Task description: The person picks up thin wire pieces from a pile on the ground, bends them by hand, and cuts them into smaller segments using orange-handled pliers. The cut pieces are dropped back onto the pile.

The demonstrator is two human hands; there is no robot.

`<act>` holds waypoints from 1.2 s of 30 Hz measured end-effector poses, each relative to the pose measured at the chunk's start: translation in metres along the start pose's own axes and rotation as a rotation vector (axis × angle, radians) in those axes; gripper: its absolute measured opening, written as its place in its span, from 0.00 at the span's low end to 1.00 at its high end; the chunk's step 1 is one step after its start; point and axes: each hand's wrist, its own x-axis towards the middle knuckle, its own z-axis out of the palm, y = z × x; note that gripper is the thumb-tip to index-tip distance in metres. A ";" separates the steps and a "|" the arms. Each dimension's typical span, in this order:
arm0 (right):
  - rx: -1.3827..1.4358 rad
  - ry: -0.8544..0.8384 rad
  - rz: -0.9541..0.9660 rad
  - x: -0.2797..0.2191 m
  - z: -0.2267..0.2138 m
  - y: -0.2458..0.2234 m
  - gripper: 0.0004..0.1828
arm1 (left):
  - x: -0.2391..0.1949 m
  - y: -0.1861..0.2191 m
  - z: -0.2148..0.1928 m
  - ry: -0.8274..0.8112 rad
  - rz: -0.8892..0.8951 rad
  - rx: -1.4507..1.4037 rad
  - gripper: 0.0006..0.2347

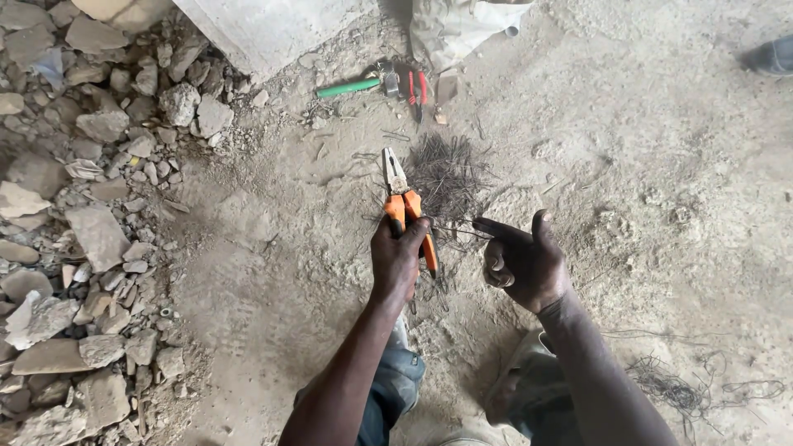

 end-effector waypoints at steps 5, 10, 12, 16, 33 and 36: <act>-0.002 0.005 -0.001 -0.001 0.004 -0.002 0.67 | 0.006 -0.008 -0.003 -0.008 0.012 -0.004 0.11; 0.003 0.008 -0.003 -0.001 0.003 0.000 0.68 | 0.016 -0.020 -0.007 -0.014 0.026 -0.013 0.10; 0.004 0.018 -0.004 -0.001 0.003 0.000 0.66 | 0.020 -0.027 -0.010 -0.002 0.033 -0.023 0.10; 0.003 0.012 0.002 0.000 0.001 0.001 0.66 | 0.028 -0.036 -0.015 -0.003 0.030 -0.015 0.10; -0.031 0.168 -0.089 0.001 0.010 0.017 0.28 | 0.024 -0.030 -0.011 0.015 -0.001 -0.012 0.09; -0.025 0.145 -0.075 0.000 0.005 0.019 0.30 | 0.025 -0.035 -0.014 0.007 0.009 0.030 0.09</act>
